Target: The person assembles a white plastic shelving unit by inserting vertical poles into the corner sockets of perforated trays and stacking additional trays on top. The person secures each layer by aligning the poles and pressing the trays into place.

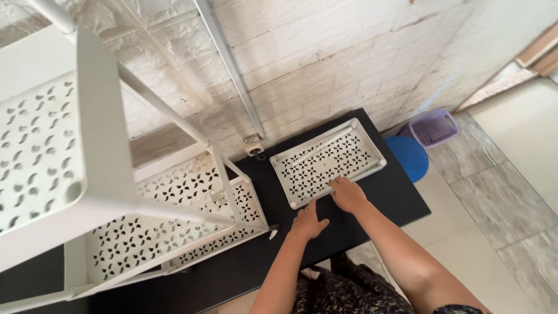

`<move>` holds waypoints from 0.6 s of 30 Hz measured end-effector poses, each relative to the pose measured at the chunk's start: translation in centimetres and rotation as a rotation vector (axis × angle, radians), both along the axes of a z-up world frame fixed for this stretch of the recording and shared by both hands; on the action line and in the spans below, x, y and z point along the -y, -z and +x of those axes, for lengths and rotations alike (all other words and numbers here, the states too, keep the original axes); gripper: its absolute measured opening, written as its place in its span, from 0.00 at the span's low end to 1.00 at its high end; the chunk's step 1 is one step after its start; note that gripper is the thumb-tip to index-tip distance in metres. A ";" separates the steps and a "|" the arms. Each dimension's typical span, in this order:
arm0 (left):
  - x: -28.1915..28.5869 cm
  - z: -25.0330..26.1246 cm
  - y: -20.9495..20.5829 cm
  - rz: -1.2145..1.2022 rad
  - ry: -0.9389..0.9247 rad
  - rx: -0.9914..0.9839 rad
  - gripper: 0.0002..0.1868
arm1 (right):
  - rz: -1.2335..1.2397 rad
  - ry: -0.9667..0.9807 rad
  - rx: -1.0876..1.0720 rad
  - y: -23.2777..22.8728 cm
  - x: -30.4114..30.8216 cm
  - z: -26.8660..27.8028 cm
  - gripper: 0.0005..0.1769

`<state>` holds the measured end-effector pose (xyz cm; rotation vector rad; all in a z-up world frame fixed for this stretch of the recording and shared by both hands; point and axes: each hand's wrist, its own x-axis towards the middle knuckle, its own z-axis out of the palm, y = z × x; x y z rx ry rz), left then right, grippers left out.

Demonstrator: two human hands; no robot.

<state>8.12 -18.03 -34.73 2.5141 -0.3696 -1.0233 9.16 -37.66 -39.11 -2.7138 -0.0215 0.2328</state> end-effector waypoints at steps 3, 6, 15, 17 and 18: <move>0.8 1.0 0.9 0.064 -0.034 -0.042 0.54 | -0.069 -0.098 -0.060 2.6 0.8 2.0 0.23; 1.3 1.1 1.4 0.063 -0.059 -0.058 0.54 | -0.155 -0.180 -0.161 3.6 0.9 3.2 0.26; 0.6 1.3 1.1 -0.047 -0.162 0.075 0.50 | -0.171 -0.154 -0.423 0.4 0.3 5.1 0.32; 0.5 1.3 0.7 -0.094 -0.197 0.167 0.47 | -0.131 -0.125 -0.413 0.5 0.4 4.9 0.33; 0.4 1.3 0.4 -0.125 -0.222 0.218 0.45 | -0.125 -0.123 -0.378 0.6 0.4 5.0 0.33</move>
